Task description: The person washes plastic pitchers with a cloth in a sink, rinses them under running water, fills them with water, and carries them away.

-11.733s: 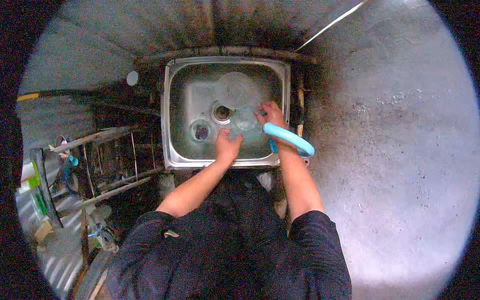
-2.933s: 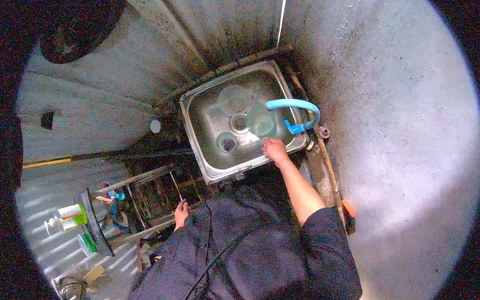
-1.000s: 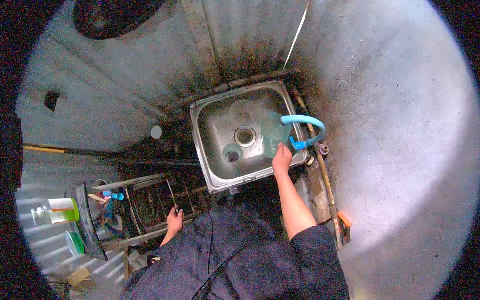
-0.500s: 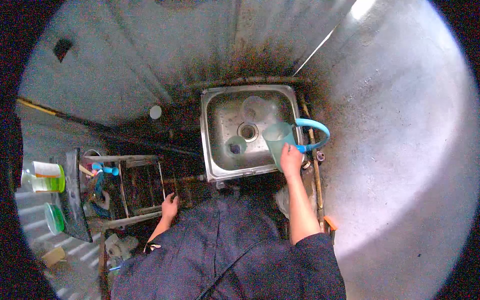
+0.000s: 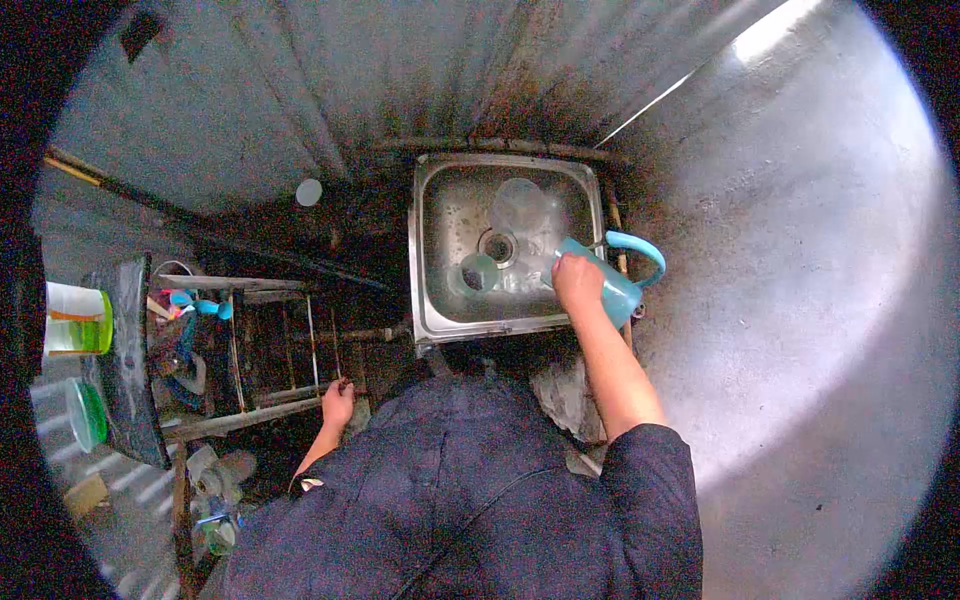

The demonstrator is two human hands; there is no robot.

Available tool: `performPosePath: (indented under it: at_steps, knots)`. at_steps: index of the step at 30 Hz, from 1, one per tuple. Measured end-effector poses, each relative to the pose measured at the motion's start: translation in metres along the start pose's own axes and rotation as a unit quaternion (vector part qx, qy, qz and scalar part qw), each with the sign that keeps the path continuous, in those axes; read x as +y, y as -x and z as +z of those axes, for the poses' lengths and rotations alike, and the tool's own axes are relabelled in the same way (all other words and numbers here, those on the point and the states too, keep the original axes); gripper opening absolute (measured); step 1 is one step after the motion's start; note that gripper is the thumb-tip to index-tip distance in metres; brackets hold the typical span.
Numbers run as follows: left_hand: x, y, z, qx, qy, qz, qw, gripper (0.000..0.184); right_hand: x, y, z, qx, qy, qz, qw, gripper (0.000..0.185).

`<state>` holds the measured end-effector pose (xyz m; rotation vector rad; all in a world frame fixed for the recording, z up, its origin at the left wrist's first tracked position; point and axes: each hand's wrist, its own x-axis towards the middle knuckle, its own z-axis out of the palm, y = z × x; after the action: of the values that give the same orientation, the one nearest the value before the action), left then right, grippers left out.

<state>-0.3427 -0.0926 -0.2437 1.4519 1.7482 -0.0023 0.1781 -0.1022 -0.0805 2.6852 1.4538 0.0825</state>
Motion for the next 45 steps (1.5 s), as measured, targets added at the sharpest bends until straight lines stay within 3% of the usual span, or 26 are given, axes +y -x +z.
performPosePath:
  at_steps: [7,10,14,17,19,21,23,27,28,30,31,32,33,34,35,37,39,40,41,43,45]
  knots:
    - [-0.014,-0.017,0.009,0.016,0.049,0.005,0.999,0.044,0.003,0.011,-0.023,-0.029,0.018,-0.037,0.999,0.031]
    - [0.01,-0.009,-0.01,0.013,-0.001,0.029,0.999,0.042,0.011,0.016,-0.053,-0.069,0.032,-0.057,0.995,0.03]
    - [-0.001,-0.024,-0.008,-0.016,-0.016,0.021,1.0,0.041,0.039,0.023,-0.076,-0.057,-0.04,-0.107,0.992,0.032]
    - [-0.033,-0.047,0.008,-0.009,-0.054,0.077,0.996,0.041,0.047,0.019,-0.068,-0.048,-0.128,-0.047,0.99,0.034]
    - [0.023,-0.018,-0.017,-0.031,0.014,0.096,0.995,0.043,0.049,0.018,-0.038,-0.075,-0.186,0.066,0.977,0.034]
    - [0.039,-0.017,-0.023,-0.091,-0.008,0.056,0.994,0.043,0.042,0.026,-0.014,-0.047,-0.242,0.095,0.965,0.034]
    - [0.014,-0.034,-0.006,-0.037,-0.06,0.1,0.993,0.04,0.02,0.038,-0.019,-0.029,-0.217,0.147,0.965,0.032]
    - [0.002,-0.048,-0.005,-0.006,-0.069,0.115,0.991,0.038,-0.002,0.061,-0.006,0.1,-0.203,0.07,0.971,0.028]
    - [0.005,-0.043,-0.009,-0.018,-0.059,0.108,0.992,0.038,-0.003,0.064,-0.011,0.033,-0.221,0.087,0.971,0.026]
    - [0.015,-0.033,-0.008,-0.032,-0.03,0.094,0.995,0.037,0.003,0.071,0.013,0.136,-0.244,0.036,0.959,0.02]
    - [0.018,-0.029,-0.006,-0.047,0.007,0.097,0.994,0.037,0.002,0.075,-0.004,0.052,-0.333,0.12,0.934,0.018]
    - [0.013,-0.03,-0.012,-0.102,0.125,0.117,0.98,0.037,0.005,0.078,0.011,0.104,-0.345,0.125,0.925,0.017]
    - [-0.016,-0.048,0.0,-0.016,-0.068,0.136,0.988,0.038,0.008,0.075,0.009,0.162,-0.267,0.078,0.947,0.015]
    - [0.065,0.001,-0.017,-0.057,0.007,0.01,0.998,0.039,0.004,0.075,0.018,0.163,-0.291,0.129,0.934,0.016]
    - [0.058,0.006,-0.013,-0.04,0.07,0.003,0.997,0.038,0.012,0.079,0.021,0.16,-0.297,0.184,0.923,0.017]
    - [-0.021,-0.027,0.014,0.043,-0.049,0.128,0.99,0.037,0.03,0.08,0.073,0.155,-0.385,0.188,0.89,0.019]
    - [0.016,0.006,0.014,-0.006,0.132,0.006,0.991,0.035,0.051,0.086,0.083,0.085,-0.482,0.189,0.851,0.026]
    - [0.014,0.016,0.017,0.009,0.117,0.013,0.993,0.035,0.054,0.085,0.09,-0.043,-0.683,0.304,0.663,0.027]
    - [0.017,0.02,0.02,0.026,0.101,0.028,0.994,0.035,0.057,0.084,0.073,-0.059,-0.791,0.325,0.514,0.025]
    - [0.02,0.025,0.027,0.032,0.123,0.007,0.992,0.037,0.067,0.084,0.079,-0.108,-0.867,0.326,0.36,0.016]
    - [0.033,0.033,0.041,0.078,0.195,-0.032,0.977,0.037,0.077,0.077,0.075,-0.198,-0.886,0.3,0.294,0.012]
